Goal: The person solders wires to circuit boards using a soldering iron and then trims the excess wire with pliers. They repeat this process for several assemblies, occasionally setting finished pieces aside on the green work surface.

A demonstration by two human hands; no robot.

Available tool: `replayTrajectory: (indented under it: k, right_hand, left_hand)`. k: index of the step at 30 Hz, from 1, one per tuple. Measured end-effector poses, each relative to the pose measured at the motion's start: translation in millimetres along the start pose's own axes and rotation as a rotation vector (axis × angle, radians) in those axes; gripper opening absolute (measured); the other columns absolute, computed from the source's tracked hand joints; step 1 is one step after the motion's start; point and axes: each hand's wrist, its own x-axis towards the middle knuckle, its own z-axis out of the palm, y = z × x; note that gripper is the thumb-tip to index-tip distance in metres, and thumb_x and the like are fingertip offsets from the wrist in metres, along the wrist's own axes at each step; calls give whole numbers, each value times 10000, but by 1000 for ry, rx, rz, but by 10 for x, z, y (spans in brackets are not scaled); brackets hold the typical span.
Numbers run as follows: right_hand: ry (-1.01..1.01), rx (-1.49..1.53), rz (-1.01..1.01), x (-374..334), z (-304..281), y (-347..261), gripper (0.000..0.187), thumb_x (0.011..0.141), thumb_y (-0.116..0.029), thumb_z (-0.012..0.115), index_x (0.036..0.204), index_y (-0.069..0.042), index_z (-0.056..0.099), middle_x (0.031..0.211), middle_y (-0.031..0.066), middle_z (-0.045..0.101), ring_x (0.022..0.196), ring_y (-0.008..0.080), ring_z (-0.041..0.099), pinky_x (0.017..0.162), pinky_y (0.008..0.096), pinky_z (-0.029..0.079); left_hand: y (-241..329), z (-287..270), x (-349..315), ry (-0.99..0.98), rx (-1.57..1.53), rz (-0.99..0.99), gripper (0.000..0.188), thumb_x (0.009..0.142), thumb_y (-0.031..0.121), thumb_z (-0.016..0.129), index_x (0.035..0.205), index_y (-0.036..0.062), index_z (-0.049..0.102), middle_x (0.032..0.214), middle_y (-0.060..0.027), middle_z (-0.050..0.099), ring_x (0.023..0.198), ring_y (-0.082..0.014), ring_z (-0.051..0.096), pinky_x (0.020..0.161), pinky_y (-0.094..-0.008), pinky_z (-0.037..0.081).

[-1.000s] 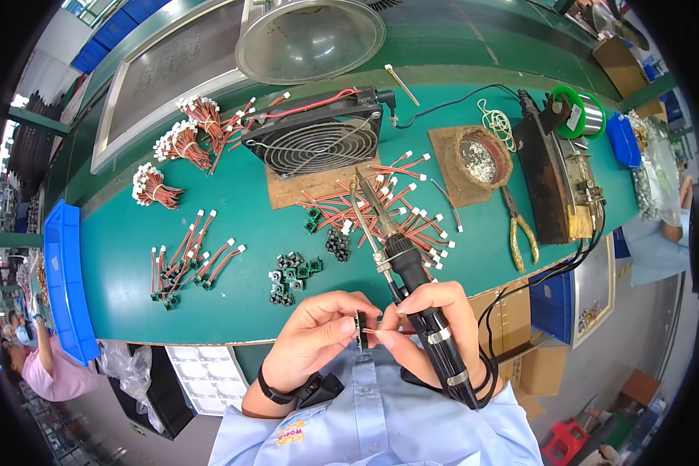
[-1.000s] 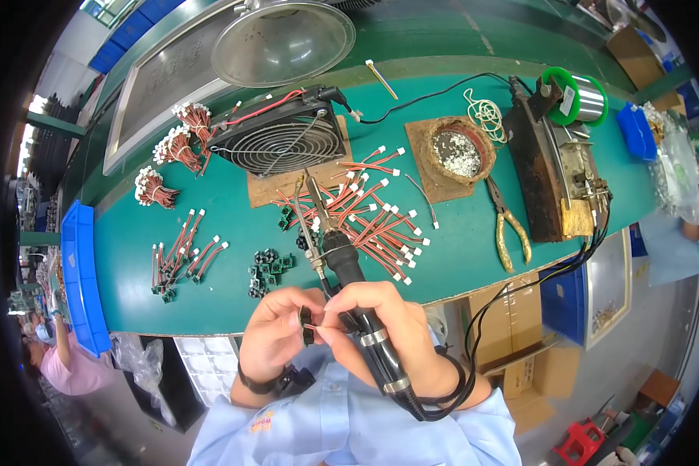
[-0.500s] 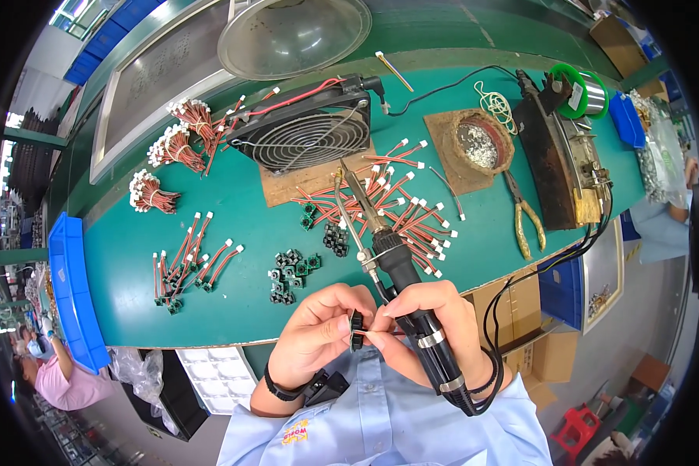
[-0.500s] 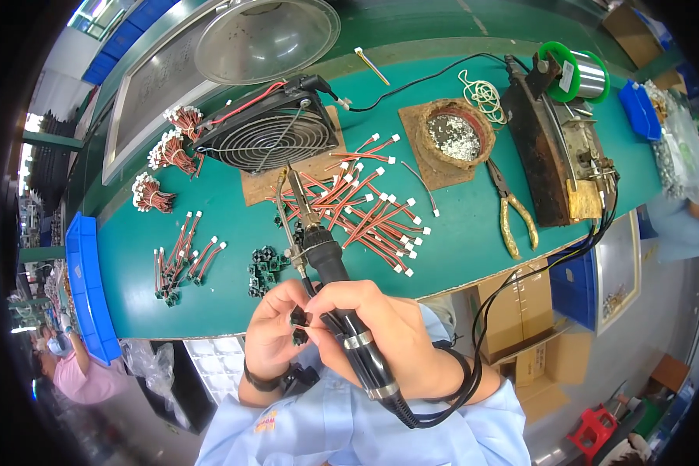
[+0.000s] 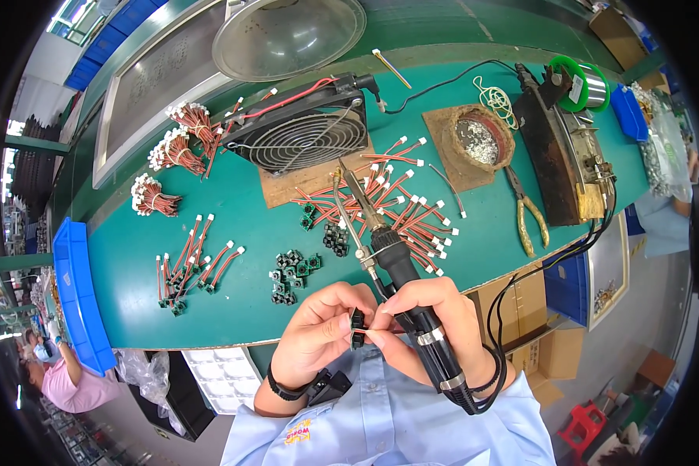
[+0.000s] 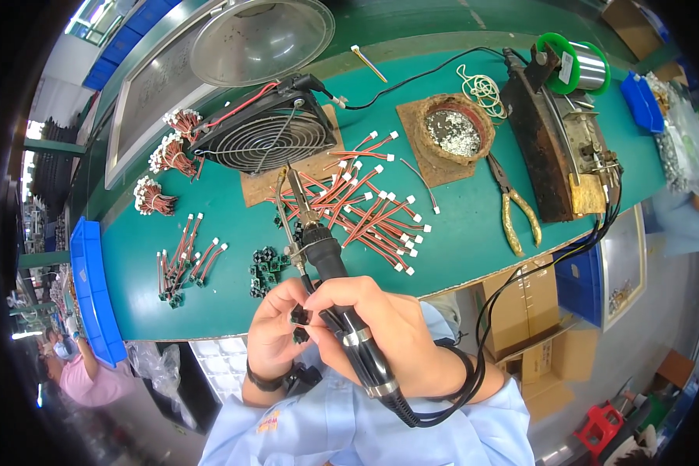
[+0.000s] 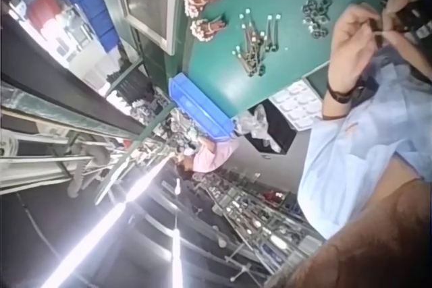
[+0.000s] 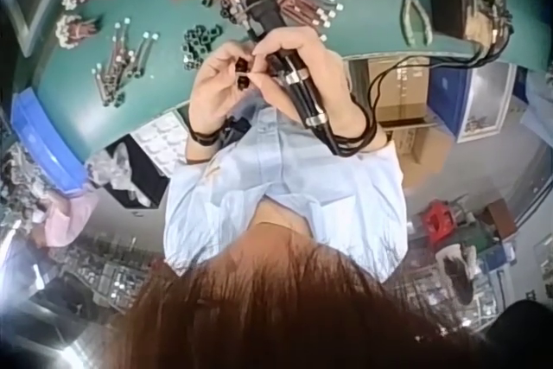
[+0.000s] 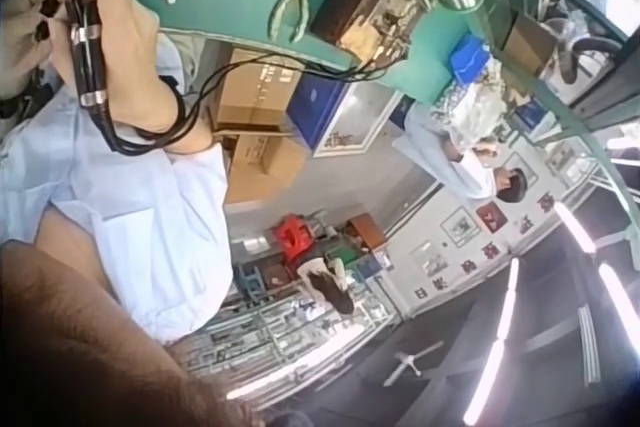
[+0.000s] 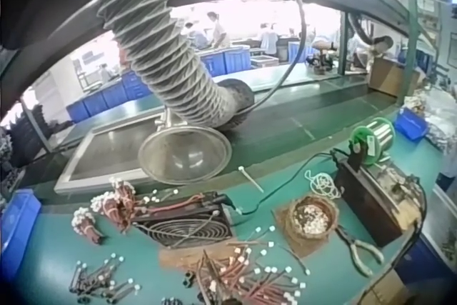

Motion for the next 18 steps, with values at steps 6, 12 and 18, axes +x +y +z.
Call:
replayTrajectory:
  k: [6,12,18]
  right_hand:
    - [9,-20,-12,15,-5,1,358,723,28,683,980,-32,440,711,58,607,638,114,623,565,235,504]
    - [13,-22,-4,17,-13,-2,362,718,20,692,978,-37,449,713,48,608,642,108,622,568,225,496]
    - [10,-31,-5,20,-21,1,364,713,18,697,976,-39,452,714,45,608,633,104,618,557,220,489]
  left_hand:
    - [1,-13,-4,13,5,-2,219,821,164,627,890,16,481,849,-85,577,733,-140,566,594,-236,443]
    - [28,-34,4,-110,53,-5,186,887,174,532,959,3,519,899,-71,492,809,-133,474,710,-242,385]
    - [23,-40,10,-120,23,-17,187,887,169,530,967,0,515,910,-80,493,831,-150,492,731,-259,402]
